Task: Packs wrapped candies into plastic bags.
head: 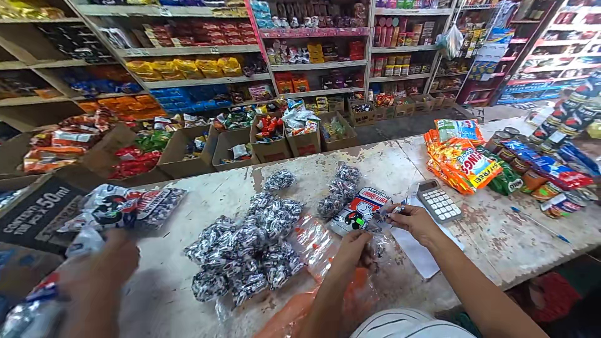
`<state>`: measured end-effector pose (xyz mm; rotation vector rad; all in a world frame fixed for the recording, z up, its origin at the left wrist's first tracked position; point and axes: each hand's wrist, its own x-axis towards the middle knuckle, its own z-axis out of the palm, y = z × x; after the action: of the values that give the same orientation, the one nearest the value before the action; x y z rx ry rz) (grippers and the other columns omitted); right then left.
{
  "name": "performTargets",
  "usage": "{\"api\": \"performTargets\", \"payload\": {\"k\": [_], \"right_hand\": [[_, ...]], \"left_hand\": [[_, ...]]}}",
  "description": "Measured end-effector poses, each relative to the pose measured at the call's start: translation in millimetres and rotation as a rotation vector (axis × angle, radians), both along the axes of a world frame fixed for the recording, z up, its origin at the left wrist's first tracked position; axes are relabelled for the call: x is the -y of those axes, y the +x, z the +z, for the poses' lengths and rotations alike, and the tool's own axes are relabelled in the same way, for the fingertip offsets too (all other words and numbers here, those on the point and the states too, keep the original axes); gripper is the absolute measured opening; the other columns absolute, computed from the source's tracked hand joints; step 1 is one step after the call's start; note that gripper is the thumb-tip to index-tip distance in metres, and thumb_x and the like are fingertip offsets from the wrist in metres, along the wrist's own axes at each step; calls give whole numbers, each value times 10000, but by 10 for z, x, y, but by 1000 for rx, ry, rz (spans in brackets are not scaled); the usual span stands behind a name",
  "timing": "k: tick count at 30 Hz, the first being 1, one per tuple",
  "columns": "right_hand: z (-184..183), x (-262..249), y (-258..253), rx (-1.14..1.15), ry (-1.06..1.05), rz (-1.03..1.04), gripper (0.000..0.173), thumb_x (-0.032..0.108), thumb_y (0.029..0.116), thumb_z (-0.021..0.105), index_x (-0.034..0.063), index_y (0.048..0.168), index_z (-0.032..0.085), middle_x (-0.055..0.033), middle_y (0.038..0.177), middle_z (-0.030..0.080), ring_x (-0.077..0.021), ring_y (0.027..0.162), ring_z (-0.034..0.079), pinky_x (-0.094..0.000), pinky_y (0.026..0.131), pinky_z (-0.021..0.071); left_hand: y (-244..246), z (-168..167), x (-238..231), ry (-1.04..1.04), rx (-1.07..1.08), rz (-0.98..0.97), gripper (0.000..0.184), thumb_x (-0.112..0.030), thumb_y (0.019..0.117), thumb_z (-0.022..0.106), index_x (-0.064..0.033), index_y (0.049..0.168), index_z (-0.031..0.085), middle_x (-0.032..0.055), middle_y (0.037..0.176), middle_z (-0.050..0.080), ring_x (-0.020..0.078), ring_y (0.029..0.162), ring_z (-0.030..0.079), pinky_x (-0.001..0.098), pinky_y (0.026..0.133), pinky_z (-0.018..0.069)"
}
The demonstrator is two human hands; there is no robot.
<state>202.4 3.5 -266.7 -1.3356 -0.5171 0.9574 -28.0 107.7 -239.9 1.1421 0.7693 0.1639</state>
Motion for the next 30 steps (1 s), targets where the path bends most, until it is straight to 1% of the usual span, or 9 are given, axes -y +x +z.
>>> {"api": "performTargets", "payload": {"k": [5, 9, 13, 16, 19, 22, 24, 28, 30], "right_hand": [[354, 332, -209, 43, 142, 180, 167, 32, 933, 687, -32, 1086, 699, -170, 1080, 724, -278, 903, 735, -440, 810, 639], [247, 298, -549, 575, -114, 339, 158, 107, 906, 736, 82, 1062, 756, -46, 917, 760, -182, 775, 749, -390, 735, 657], [165, 155, -787, 742, -341, 585, 170, 170, 1020, 593, 65, 1122, 678, -81, 898, 727, -208, 704, 729, -433, 685, 639], [266, 88, -831, 1063, -671, 714, 273, 300, 1021, 553, 59, 1061, 674, -179, 965, 697, -373, 894, 697, -610, 785, 557], [371, 79, -778, 1202, -694, 768, 326, 406, 953, 635, 91, 964, 719, -169, 976, 709, -397, 976, 683, -659, 809, 527], [602, 106, -574, 1090, -472, 631, 310, 445, 926, 704, 189, 1076, 794, -65, 944, 753, -259, 876, 714, -540, 808, 577], [527, 24, -343, 962, -301, 406, 215, 351, 937, 721, 173, 1020, 809, -19, 810, 750, -148, 634, 687, -400, 598, 598], [-25, -415, -29, 1162, -566, 391, 388, 399, 849, 753, 142, 1140, 734, -132, 1188, 697, -325, 1089, 669, -582, 933, 537], [-265, -576, -148, 1218, -670, 328, 505, 442, 824, 758, 64, 1153, 691, -217, 1289, 618, -408, 1123, 646, -620, 892, 548]], "left_hand": [[42, -57, 25, -1, 22, 36, 257, -273, 1085, 498, -35, 1126, 585, 26, 611, 551, 119, 487, 558, 288, 502, 539], [59, -71, 57, -34, 103, 33, 236, -253, 1084, 501, -40, 1119, 596, 22, 607, 543, 107, 475, 538, 274, 480, 522], [56, -81, 85, -142, 203, 25, 207, -206, 1080, 486, -49, 1071, 621, 15, 612, 545, 72, 455, 498, 226, 438, 478], [18, -43, 50, -112, 178, -17, 209, -215, 1078, 499, -46, 1069, 621, 29, 611, 548, 86, 452, 511, 239, 442, 491], [-34, 25, 34, -50, 134, -61, 215, -220, 1076, 512, -38, 1089, 627, 40, 607, 570, 97, 456, 537, 249, 456, 508], [-67, 77, -9, -30, 104, -29, 216, -203, 1076, 502, -35, 1029, 628, 23, 565, 531, 99, 436, 524, 261, 447, 515], [-97, 101, -74, -11, 83, -22, 222, -201, 1085, 481, -36, 1025, 619, 19, 538, 527, 104, 426, 532, 274, 457, 531], [-113, 61, -110, 22, 28, -126, 204, -201, 1078, 486, -42, 1054, 610, 34, 554, 538, 116, 437, 541, 271, 461, 520], [-91, 16, -87, 20, 25, -163, 199, -211, 1074, 500, -46, 1066, 612, 33, 571, 550, 116, 450, 549, 268, 469, 520]]}}
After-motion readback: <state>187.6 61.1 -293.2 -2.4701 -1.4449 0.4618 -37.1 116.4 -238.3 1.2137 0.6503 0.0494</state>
